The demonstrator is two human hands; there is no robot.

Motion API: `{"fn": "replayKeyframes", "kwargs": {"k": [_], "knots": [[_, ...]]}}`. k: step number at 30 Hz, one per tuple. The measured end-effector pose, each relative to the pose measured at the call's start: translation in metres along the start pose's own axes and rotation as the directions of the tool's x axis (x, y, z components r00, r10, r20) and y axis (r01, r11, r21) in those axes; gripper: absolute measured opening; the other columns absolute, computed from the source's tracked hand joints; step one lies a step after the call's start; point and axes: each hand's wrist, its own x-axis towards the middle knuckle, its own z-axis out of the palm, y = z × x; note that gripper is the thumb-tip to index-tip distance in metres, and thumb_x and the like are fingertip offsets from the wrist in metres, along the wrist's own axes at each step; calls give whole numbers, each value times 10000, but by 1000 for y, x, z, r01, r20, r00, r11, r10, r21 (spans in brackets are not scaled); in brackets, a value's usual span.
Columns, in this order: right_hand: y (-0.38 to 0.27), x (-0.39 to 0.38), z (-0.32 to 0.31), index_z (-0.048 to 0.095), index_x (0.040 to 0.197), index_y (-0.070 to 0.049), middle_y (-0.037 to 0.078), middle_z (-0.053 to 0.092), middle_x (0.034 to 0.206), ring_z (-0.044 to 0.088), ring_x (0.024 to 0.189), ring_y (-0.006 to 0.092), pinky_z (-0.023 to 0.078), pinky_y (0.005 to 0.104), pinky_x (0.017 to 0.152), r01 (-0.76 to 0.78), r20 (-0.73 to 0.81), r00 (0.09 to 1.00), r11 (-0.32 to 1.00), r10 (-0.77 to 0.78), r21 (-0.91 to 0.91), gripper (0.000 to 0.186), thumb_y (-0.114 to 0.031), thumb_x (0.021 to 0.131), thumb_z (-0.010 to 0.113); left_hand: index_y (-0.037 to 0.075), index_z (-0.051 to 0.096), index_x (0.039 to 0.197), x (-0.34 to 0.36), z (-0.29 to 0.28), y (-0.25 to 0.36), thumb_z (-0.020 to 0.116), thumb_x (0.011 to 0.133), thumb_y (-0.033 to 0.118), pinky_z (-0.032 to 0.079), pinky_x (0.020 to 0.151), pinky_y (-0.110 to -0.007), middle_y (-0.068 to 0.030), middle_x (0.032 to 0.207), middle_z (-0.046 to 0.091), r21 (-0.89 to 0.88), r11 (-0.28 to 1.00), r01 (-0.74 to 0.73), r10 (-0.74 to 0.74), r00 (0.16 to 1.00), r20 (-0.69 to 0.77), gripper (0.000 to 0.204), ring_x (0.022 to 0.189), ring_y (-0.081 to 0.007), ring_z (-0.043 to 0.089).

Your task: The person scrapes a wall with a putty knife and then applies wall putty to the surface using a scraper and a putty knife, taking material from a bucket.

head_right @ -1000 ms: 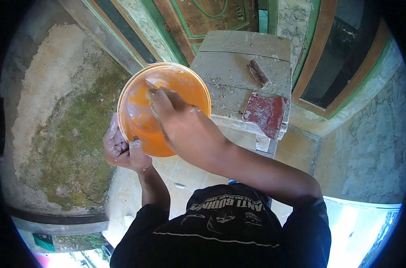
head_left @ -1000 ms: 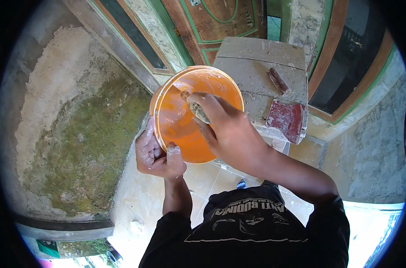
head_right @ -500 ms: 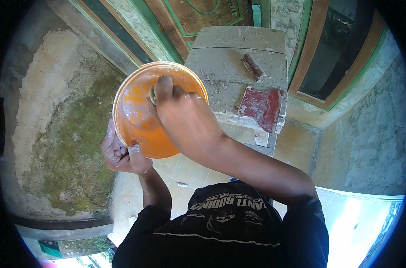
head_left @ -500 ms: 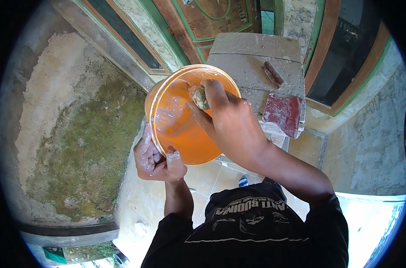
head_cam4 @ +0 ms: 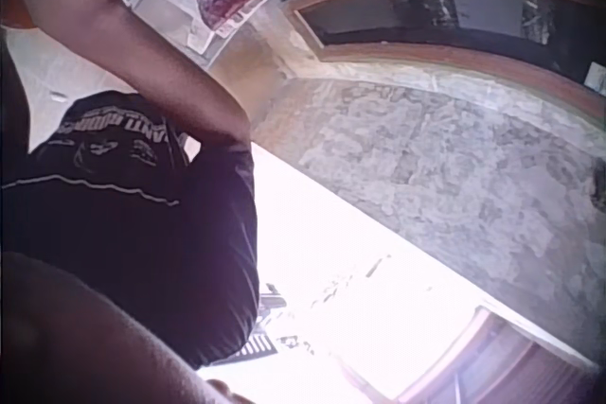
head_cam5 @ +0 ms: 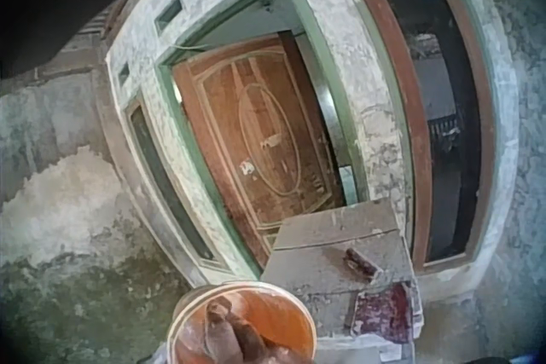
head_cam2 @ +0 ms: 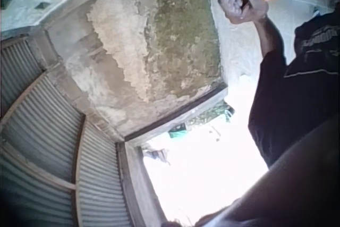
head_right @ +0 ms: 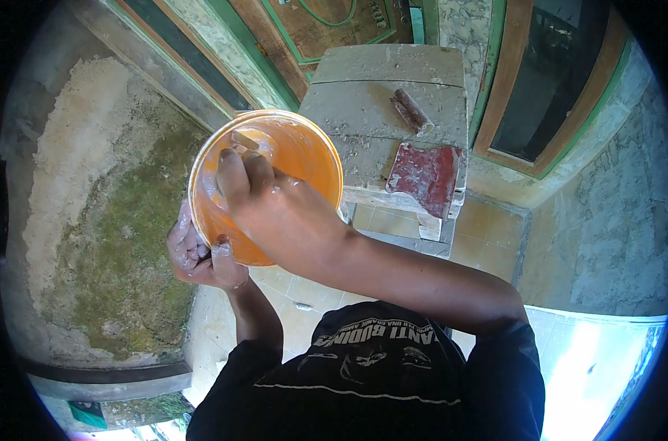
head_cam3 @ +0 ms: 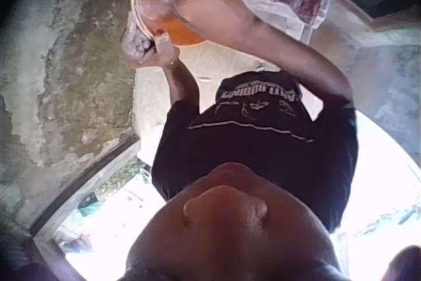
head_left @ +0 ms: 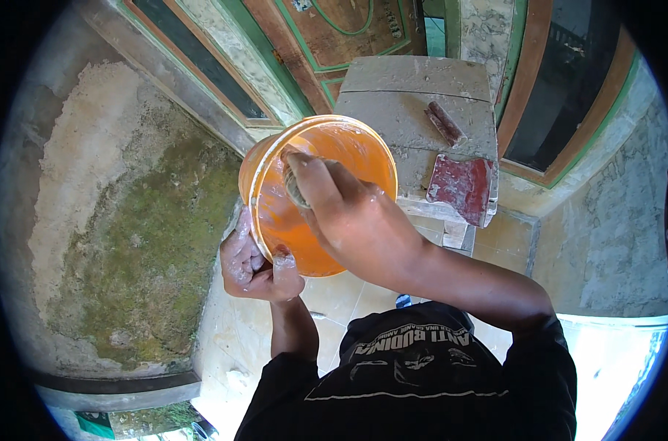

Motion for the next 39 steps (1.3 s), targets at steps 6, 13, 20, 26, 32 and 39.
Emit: {"fn": "replayKeyframes", "kwargs": {"k": [6,13,20,26,32,39], "knots": [[1,-2,6,424,1087,123,160,537,870,623,776,204,548,223,604,114,-76,990,993,-115,-6,517,-71,657,635,-122,488,1093,2,-1,1,596,725,159,523,810,-359,-285,1055,599,31,999,14,-15,1000,18,476,910,-267,639],[-12,-9,7,432,1165,48,232,529,1146,605,1013,304,541,279,779,32,82,996,990,-43,141,475,-54,730,592,-129,492,1086,3,-6,-1,654,737,236,523,796,-349,-280,1050,603,14,1000,18,-18,1000,10,530,897,-264,642],[-8,-16,16,453,1057,11,213,606,905,672,729,216,535,237,511,351,-6,936,934,-352,-67,371,-158,751,576,-125,496,1102,2,-7,0,657,778,108,528,765,-315,-270,1013,617,51,999,19,-20,1000,9,431,863,-237,649],[1,-21,10,473,1071,-71,199,565,1045,657,852,205,541,217,566,490,50,872,867,-487,-94,325,-182,777,556,-143,491,1097,10,-21,-10,690,754,168,534,787,-354,-285,1018,610,-105,994,-36,35,999,-9,503,897,-272,646],[3,-26,-8,464,1083,-133,103,534,1034,638,898,169,544,201,616,594,203,797,800,-569,-87,304,-201,797,545,-142,499,1099,12,-23,-6,654,751,196,536,768,-339,-279,981,624,-129,992,-4,6,1000,9,509,857,-261,655],[0,-29,-30,456,1099,-95,105,531,1018,644,878,162,554,225,642,466,334,839,884,-430,-32,352,-184,778,568,-155,502,1093,11,-26,-1,593,711,103,543,698,-310,-269,913,638,-85,996,6,-5,1000,13,470,763,-243,668]]}}
